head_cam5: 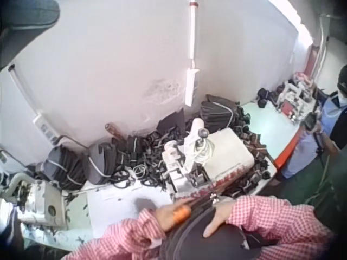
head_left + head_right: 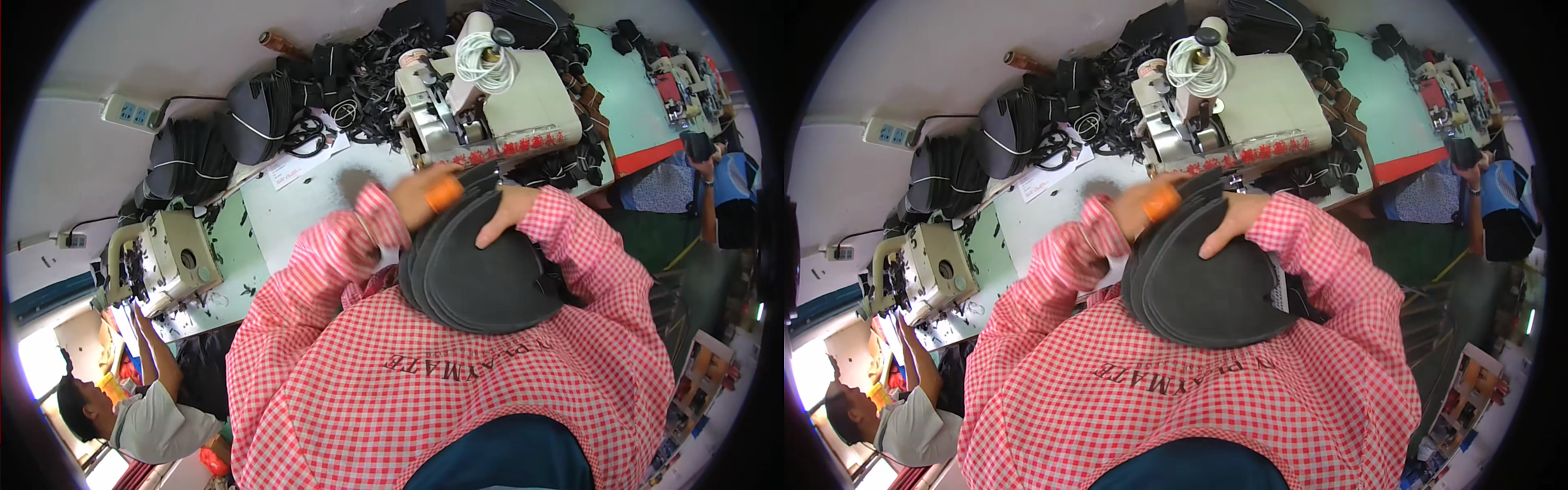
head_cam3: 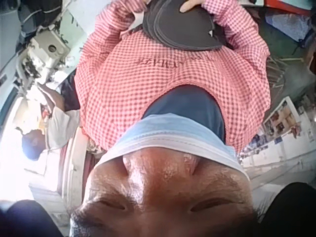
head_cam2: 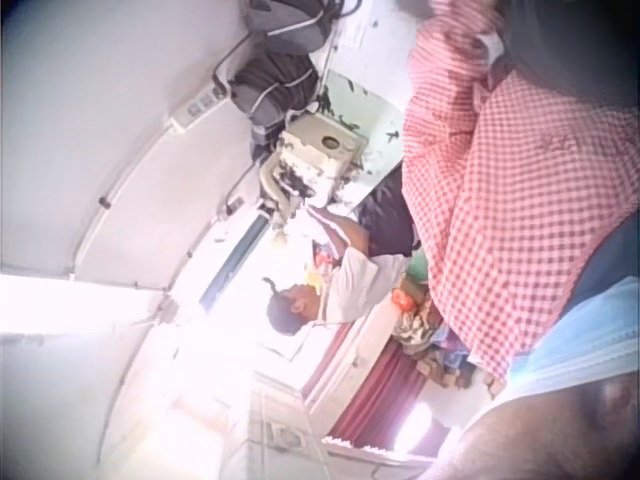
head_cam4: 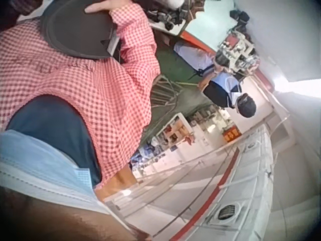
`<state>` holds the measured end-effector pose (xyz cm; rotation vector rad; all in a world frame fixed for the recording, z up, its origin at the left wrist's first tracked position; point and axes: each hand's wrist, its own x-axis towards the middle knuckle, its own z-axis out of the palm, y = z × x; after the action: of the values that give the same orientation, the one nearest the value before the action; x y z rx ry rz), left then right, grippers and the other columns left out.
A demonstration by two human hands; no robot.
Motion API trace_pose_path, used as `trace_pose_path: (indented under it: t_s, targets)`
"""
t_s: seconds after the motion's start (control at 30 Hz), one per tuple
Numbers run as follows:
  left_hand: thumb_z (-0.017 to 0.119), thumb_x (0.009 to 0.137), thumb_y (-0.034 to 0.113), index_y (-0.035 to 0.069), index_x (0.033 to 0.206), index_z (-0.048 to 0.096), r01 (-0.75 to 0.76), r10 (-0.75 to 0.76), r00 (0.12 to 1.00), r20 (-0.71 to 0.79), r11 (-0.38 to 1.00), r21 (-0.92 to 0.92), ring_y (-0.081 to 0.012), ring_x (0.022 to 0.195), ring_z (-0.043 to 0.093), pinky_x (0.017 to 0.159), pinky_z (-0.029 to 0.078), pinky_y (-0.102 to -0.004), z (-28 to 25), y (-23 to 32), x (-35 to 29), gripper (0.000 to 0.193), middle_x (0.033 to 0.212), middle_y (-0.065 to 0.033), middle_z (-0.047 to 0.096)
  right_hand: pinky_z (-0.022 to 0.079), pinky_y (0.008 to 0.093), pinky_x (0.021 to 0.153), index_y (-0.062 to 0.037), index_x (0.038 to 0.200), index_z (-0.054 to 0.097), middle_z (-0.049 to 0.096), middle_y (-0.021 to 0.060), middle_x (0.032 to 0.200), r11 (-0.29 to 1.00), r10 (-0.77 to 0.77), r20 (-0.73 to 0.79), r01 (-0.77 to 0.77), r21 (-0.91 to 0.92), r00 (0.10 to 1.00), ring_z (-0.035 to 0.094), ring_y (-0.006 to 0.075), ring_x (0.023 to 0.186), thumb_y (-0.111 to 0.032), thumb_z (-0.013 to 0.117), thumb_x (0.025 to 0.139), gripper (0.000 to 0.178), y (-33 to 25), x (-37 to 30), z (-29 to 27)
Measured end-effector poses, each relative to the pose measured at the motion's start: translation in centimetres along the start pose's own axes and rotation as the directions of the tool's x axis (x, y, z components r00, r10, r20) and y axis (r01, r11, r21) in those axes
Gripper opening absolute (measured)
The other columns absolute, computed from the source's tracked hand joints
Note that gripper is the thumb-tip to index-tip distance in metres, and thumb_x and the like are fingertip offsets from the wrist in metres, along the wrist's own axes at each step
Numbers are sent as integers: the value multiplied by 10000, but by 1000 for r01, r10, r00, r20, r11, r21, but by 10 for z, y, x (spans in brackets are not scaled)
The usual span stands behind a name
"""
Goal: The person feeds leather pieces through a skiving machine by hand to trim their edges, sorts and stacks the finished pieces, and places a stack into a basket.
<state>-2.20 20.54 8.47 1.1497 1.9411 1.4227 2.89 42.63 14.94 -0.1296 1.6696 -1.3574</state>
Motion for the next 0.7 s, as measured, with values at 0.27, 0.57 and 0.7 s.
trace_pose_path:
  t_s: [0.27,0.57,0.7]
  targets:
    - [609,820,218,-14,1093,545,831,-543,356,-760,556,-7,-241,729,630,635,497,-329,-128,-174,-4,364,906,-163,637,450,305,853,15,1101,557,614,71,1014,949,-110,-239,173,264,965,567,161,929,-31,774,571,575,8,-40,28]
    - [648,738,170,12,896,626,793,-598,395,-698,605,-69,-204,671,629,631,493,-307,-132,-140,-16,225,766,-126,655,439,331,875,10,1127,539,587,83,1083,913,-72,-303,185,364,950,541,181,994,26,751,573,594,-4,-54,54]
    - [586,756,93,-4,884,643,564,-526,790,-316,825,35,-156,614,615,562,479,-261,-103,-101,-29,171,726,-82,648,436,340,885,7,1122,543,586,83,1083,871,-140,-393,301,387,909,540,186,1011,42,754,552,609,-4,-57,53]
